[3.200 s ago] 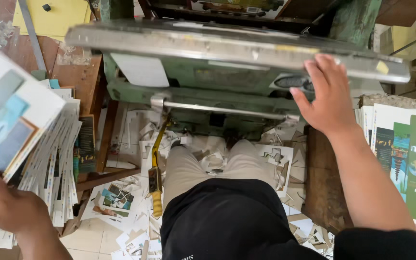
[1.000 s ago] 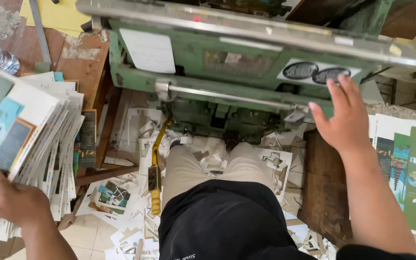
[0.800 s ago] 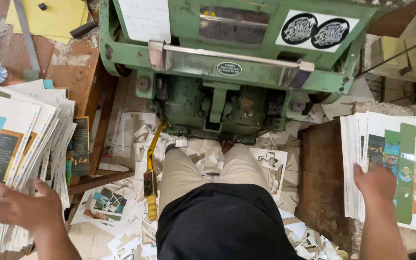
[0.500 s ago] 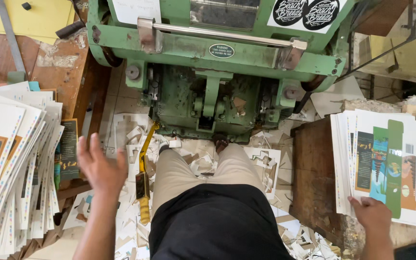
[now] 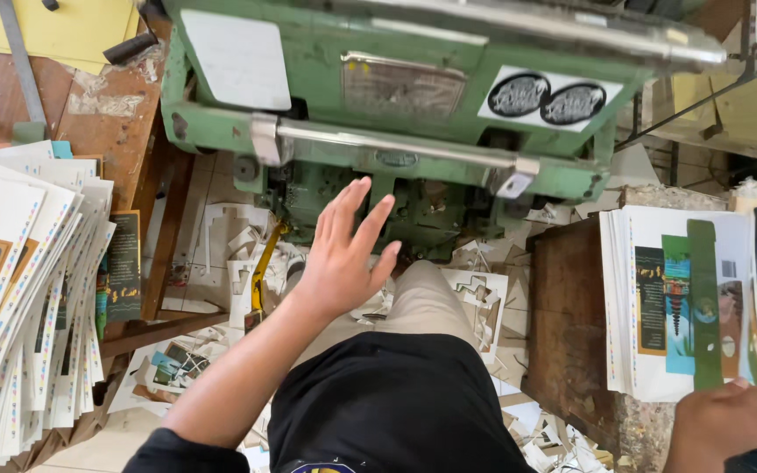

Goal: The person operates a manual paper cutter to trim printed paper sheets. They place a sheet on the cutting mat, pull down the lever to cut, and then remove the trimmed paper, repeating this process for multiple sheets.

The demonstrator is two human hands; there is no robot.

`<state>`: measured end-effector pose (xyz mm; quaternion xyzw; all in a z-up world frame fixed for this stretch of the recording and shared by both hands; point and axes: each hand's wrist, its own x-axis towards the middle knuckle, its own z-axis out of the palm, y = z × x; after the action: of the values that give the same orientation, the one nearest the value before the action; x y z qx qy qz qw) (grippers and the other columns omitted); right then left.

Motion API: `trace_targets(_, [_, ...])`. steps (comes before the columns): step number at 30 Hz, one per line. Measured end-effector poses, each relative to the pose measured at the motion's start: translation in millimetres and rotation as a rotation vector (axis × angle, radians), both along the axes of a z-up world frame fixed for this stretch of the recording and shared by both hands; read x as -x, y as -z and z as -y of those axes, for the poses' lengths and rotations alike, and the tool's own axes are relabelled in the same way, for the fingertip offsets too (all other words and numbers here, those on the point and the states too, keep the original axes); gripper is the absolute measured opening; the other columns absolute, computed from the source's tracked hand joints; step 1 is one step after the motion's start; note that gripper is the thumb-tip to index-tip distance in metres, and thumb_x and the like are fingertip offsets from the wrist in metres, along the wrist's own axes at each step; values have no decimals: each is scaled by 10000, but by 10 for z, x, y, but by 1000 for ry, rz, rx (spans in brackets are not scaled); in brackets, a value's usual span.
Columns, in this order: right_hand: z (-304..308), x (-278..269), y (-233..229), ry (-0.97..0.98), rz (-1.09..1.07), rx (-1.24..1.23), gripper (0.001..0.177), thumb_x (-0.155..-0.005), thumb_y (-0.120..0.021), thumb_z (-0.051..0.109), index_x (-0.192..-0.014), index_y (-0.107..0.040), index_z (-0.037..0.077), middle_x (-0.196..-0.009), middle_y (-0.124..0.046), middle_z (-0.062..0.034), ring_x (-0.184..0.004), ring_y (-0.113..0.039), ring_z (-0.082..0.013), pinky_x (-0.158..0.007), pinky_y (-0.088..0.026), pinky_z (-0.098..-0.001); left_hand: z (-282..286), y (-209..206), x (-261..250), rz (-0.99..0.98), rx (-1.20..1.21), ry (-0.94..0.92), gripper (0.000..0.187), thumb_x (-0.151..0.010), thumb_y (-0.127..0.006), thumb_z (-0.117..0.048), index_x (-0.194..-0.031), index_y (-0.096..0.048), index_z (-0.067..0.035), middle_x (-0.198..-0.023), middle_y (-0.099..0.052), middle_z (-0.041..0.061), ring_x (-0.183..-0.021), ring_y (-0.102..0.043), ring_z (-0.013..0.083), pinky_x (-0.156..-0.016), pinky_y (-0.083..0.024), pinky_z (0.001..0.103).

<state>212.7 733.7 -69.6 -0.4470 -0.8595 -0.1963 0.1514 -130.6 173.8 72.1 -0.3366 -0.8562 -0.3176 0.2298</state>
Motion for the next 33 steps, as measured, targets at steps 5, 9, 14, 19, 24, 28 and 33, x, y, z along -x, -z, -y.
trace_targets(5, [357,708,-656,-445,-219,118,675,-1372,-176,347,-1099,-641,-60,-743,-481,-74,-599,-461,-177,-479,-347,-292,-154,-241,676,64,39,5,450,-1010,-623,-280,-1381,-548,-35,-1391,-552,210,-1303,-542,394,-1065,-490,555])
trace_targets(9, [967,1673,-989,-1160,-364,31,340,-1153,-478,-70,-1351,-655,-283,-1292,-717,-404,-1207,-711,-505,-1067,-611,-512,-133,84,1238,724,578,-104,894,-922,-535,-633,-1627,-220,-183,-1663,-154,242,-1542,-73,433,-1213,-166,561])
trace_targets(14, [1592,2667,-594,-1413,-250,137,339,-1069,-503,129,-1243,-697,-88,-1282,-727,-243,-1237,-683,-402,-1129,-516,-472,267,373,93,605,626,-35,964,-837,-527,-689,-1577,-309,-110,-1590,-243,272,-1490,-204,440,-1196,-183,545])
trace_targets(19, [1881,3470,-152,-1497,-103,218,364,-935,-704,371,-1130,-760,68,-1203,-769,-103,-1177,-721,-280,-1051,-546,-375,1124,842,-1098,137,406,-184,458,-966,-581,-414,-1367,-641,-200,-1343,-580,149,-1272,-558,352,-1060,-411,489])
trace_targets(24, [2021,4296,-532,-1133,517,715,657,-885,-580,495,-1396,-609,84,-1598,-450,-170,-1487,-393,-308,-1160,-359,-440,1791,493,-1464,158,438,-550,603,-846,-645,32,-1373,-632,-261,-1355,-618,142,-1227,-572,337,-1053,-445,488])
trace_targets(28, [2445,4776,-1583,-811,550,855,947,-863,-631,517,-1622,-260,91,-1671,-180,-238,-1521,-257,-416,-1229,-223,-434,2376,146,-1259,-57,497,-673,550,-879,-722,67,-1348,-672,-216,-1291,-655,158,-1125,-621,327,-962,-494,436])
trace_targets(33, [2434,4520,-2191,-1097,3,785,631,-1095,-591,337,-1562,-404,-43,-1581,-380,-287,-1414,-369,-481,-1097,-330,-628,3528,149,-983,-477,669,-1019,315,-1052,-716,100,-1273,-868,-65,-1217,-636,160,-1047,-617,333,-833,-474,454])
